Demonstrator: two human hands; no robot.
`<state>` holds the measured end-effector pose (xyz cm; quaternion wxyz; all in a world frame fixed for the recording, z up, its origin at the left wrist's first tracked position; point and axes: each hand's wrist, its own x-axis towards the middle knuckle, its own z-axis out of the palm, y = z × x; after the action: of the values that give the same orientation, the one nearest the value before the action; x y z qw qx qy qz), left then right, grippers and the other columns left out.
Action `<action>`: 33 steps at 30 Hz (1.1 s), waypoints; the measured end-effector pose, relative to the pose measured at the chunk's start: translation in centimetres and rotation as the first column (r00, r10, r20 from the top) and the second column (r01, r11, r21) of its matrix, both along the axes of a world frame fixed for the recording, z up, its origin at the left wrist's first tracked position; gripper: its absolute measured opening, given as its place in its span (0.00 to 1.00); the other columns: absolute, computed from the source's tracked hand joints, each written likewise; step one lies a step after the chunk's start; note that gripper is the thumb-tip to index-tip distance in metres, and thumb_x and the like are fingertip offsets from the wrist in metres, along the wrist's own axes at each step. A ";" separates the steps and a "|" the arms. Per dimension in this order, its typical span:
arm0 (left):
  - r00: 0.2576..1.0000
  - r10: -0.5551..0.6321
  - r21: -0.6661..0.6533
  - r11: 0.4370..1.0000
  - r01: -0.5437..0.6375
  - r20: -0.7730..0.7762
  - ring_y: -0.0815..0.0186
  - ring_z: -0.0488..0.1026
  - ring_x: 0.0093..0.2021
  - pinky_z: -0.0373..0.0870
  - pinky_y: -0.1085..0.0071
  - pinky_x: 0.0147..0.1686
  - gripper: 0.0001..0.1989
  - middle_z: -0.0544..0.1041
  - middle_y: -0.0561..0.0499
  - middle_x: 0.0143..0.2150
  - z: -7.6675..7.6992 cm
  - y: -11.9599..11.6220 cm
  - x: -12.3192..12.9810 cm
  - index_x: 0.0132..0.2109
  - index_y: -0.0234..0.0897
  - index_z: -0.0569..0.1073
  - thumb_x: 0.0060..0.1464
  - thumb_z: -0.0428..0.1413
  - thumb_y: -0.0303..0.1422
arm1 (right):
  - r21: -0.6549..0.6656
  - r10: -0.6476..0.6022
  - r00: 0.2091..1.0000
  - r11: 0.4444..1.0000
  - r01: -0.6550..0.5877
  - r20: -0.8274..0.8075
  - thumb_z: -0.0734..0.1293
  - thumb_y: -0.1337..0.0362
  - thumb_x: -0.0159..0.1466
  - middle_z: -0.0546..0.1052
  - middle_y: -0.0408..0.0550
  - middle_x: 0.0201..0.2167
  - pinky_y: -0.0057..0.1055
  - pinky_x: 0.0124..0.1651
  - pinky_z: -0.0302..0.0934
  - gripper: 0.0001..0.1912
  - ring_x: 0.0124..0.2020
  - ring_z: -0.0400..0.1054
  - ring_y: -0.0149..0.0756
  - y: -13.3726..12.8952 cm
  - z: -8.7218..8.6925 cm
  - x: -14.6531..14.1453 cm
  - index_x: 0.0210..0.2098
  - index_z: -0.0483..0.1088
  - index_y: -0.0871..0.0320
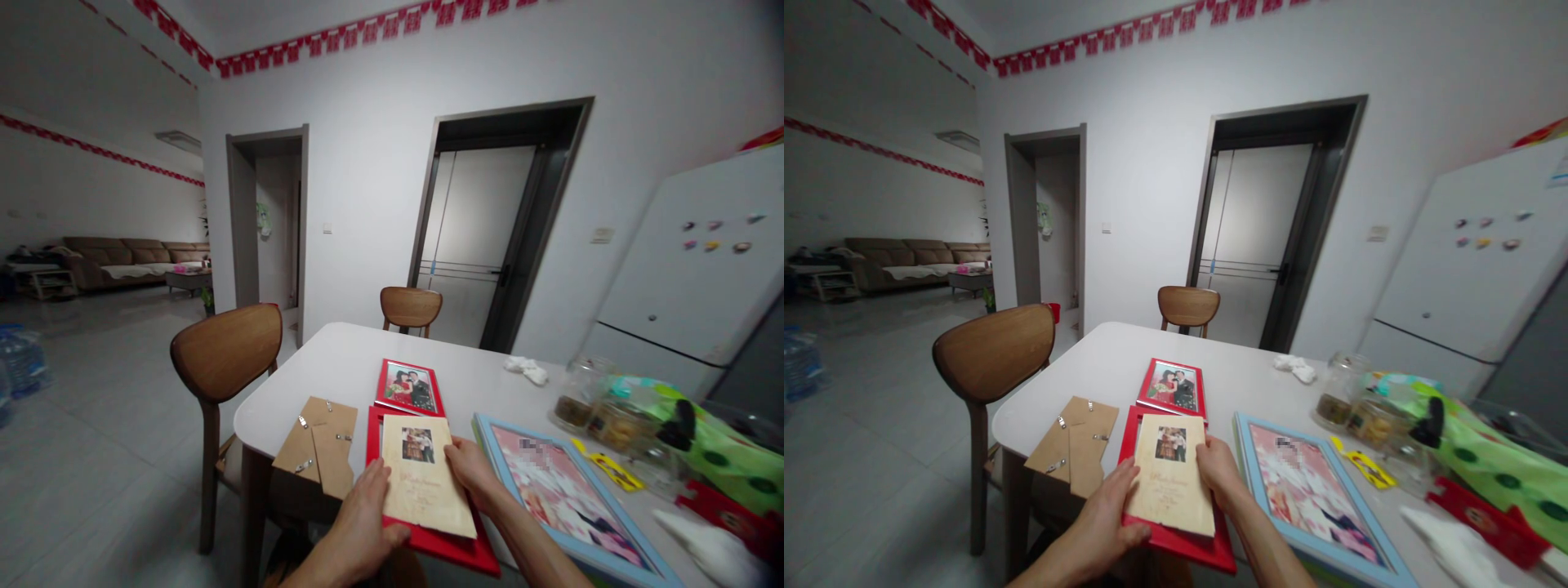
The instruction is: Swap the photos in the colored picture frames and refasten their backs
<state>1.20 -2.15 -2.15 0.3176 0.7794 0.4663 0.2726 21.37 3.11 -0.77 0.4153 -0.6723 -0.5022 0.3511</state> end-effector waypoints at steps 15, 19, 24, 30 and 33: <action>0.996 -0.011 -0.006 1.000 0.011 -0.084 0.59 0.48 0.59 0.45 0.68 0.57 0.38 0.51 0.39 0.60 0.3 0.1 0.1 0.57 0.24 0.54 0.38 0.56 0.33 | 0.024 -0.048 0.997 0.999 0.046 0.059 0.54 0.68 0.49 0.76 0.52 0.21 0.25 0.24 0.59 0.17 0.25 0.70 0.37 1.2 -1.0 0.7 0.30 0.71 0.65; 0.995 -0.019 -0.011 1.000 0.018 -0.095 0.59 0.47 0.59 0.45 0.68 0.57 0.38 0.50 0.39 0.60 0.3 0.0 0.1 0.57 0.24 0.53 0.39 0.56 0.34 | 0.034 -0.059 0.995 0.998 0.056 0.080 0.55 0.67 0.49 0.75 0.51 0.19 0.25 0.24 0.59 0.16 0.26 0.70 0.37 1.2 -1.2 0.7 0.30 0.72 0.63; 0.995 -0.020 -0.011 1.000 0.019 -0.102 0.59 0.47 0.59 0.45 0.68 0.57 0.39 0.50 0.38 0.60 0.4 0.0 0.1 0.57 0.23 0.53 0.39 0.56 0.34 | 0.045 -0.065 0.992 0.997 0.061 0.107 0.55 0.67 0.49 0.75 0.51 0.19 0.26 0.24 0.59 0.16 0.24 0.69 0.36 1.2 -1.2 0.7 0.31 0.72 0.63; 0.993 -0.019 -0.010 1.000 0.018 -0.116 0.59 0.47 0.59 0.45 0.67 0.57 0.39 0.49 0.39 0.60 0.6 0.1 0.2 0.58 0.25 0.53 0.38 0.56 0.34 | 0.036 -0.065 0.980 0.998 0.059 0.190 0.54 0.67 0.50 0.75 0.50 0.19 0.25 0.24 0.58 0.18 0.23 0.69 0.35 1.1 -1.1 0.6 0.32 0.72 0.64; 0.991 -0.025 -0.014 1.000 0.023 -0.134 0.59 0.47 0.59 0.45 0.68 0.57 0.39 0.49 0.38 0.60 0.8 0.0 0.2 0.57 0.23 0.53 0.39 0.56 0.34 | 0.025 -0.060 0.962 0.998 0.056 0.267 0.53 0.67 0.51 0.76 0.52 0.21 0.25 0.25 0.58 0.18 0.26 0.70 0.36 1.0 -1.2 0.3 0.32 0.72 0.64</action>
<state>1.44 -2.13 -1.35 0.2938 0.7993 0.4791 0.2127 21.63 4.15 -1.96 0.3596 -0.7243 -0.5368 0.2407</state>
